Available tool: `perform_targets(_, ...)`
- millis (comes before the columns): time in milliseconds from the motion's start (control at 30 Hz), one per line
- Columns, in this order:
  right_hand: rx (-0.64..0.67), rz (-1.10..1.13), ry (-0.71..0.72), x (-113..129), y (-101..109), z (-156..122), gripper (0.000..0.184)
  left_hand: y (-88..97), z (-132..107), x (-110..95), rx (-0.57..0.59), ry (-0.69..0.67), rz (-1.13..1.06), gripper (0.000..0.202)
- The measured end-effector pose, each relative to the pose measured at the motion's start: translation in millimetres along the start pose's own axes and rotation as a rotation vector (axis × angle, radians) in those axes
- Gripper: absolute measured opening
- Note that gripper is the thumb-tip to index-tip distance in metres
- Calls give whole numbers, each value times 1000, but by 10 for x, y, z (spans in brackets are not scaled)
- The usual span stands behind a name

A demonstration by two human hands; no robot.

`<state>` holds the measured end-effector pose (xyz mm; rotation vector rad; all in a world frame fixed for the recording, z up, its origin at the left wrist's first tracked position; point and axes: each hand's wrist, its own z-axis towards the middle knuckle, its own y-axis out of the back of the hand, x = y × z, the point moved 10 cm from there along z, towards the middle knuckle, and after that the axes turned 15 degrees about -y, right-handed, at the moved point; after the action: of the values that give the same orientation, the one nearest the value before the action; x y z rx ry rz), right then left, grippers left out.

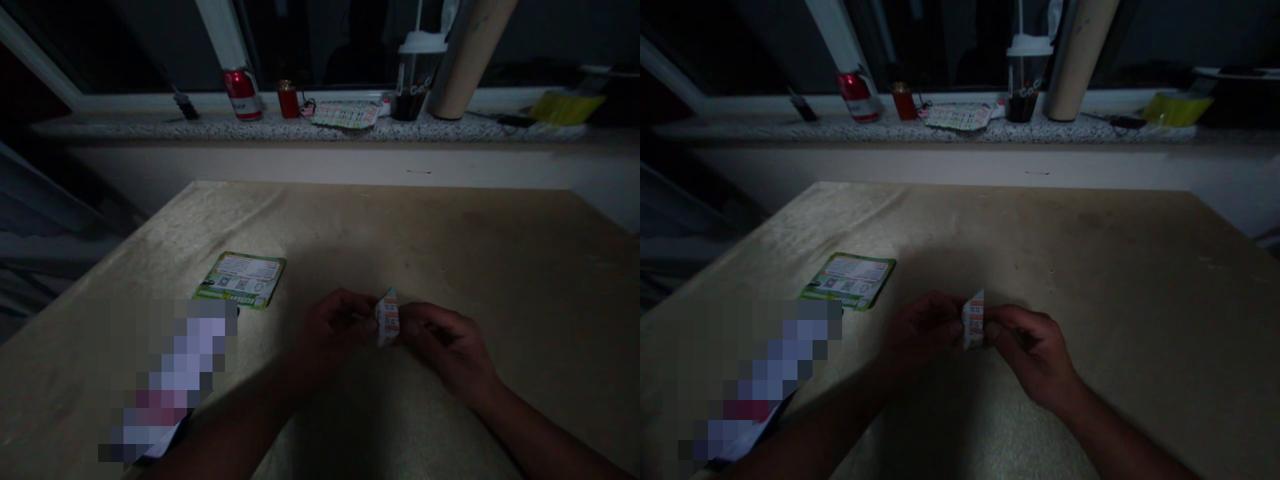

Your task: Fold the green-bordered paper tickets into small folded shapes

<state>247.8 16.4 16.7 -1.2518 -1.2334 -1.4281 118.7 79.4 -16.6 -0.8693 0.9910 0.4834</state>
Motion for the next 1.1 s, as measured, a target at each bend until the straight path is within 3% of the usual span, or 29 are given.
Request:
perform_targets(333,162,133,-108,-98,-161,41,16,14,-18,-168,14,-102,402,14)
perform_targets(500,146,110,-102,-107,-156,38,13,-131,13,-352,120,-292,580,10)
perform_targets(733,107,119,-107,-103,-155,22,11,-166,-3,-473,182,-454,779,7)
perform_targets(867,148,260,-243,-235,-164,31,5,-251,-13,-557,316,-574,833,13)
perform_targets(1000,209,473,-468,-429,-209,11,15,-335,-30,-508,508,-540,861,16)
perform_targets(1100,248,640,-624,-543,-282,-45,19,-375,-56,-491,578,-523,875,18)
